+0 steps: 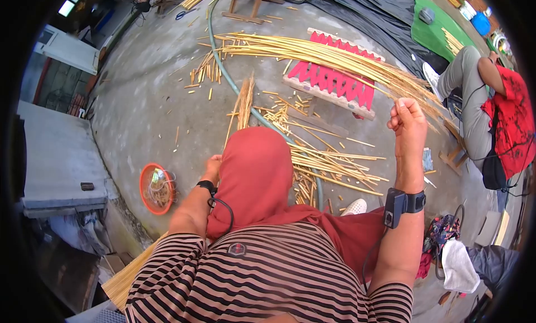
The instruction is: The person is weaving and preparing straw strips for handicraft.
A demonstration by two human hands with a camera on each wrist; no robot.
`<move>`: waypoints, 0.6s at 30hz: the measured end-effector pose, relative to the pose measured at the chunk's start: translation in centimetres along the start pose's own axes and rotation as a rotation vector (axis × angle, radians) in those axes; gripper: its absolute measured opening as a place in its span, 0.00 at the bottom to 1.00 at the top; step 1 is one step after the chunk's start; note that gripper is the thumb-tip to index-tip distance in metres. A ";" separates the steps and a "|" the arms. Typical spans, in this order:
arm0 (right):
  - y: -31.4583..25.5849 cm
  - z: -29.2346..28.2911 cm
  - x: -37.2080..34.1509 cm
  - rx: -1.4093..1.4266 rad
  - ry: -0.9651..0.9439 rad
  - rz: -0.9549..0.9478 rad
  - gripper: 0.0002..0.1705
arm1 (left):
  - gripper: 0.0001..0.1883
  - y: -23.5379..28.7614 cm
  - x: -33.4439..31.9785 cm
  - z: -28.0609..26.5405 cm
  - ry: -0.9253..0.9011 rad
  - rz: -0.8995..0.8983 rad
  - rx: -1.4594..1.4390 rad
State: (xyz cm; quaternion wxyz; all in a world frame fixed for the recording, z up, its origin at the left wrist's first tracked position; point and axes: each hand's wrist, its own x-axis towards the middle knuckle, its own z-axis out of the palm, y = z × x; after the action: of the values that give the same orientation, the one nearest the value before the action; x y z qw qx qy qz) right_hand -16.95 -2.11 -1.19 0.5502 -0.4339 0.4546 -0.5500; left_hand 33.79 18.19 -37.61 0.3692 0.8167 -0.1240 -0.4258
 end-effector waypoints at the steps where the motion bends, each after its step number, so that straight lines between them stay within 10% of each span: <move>1: 0.0 0.1 0.0 -0.002 0.004 0.004 0.05 | 0.10 0.1 0.1 0.3 0.022 -0.033 0.081; 4: -0.1 0.7 -0.2 -0.004 -0.010 0.014 0.05 | 0.09 0.8 -0.9 0.4 -0.015 0.386 0.531; 8: 0.6 0.1 -0.2 -0.006 0.010 0.025 0.05 | 0.11 1.0 4.9 0.0 -0.111 0.250 0.123; 14: -0.3 -0.1 -0.1 0.123 0.106 -0.035 0.05 | 0.10 26.3 -4.7 3.2 -0.054 0.529 -0.015; 18: -1.7 -0.8 0.1 0.311 0.319 -0.072 0.08 | 0.12 37.8 -10.9 7.3 -0.440 0.504 -0.251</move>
State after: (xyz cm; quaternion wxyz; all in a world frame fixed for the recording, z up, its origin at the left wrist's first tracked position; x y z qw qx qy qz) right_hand -18.08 -2.18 0.34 0.5117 -0.2675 0.4296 -0.6943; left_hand 25.73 -6.12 -6.93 0.5245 0.5977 -0.3445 -0.4990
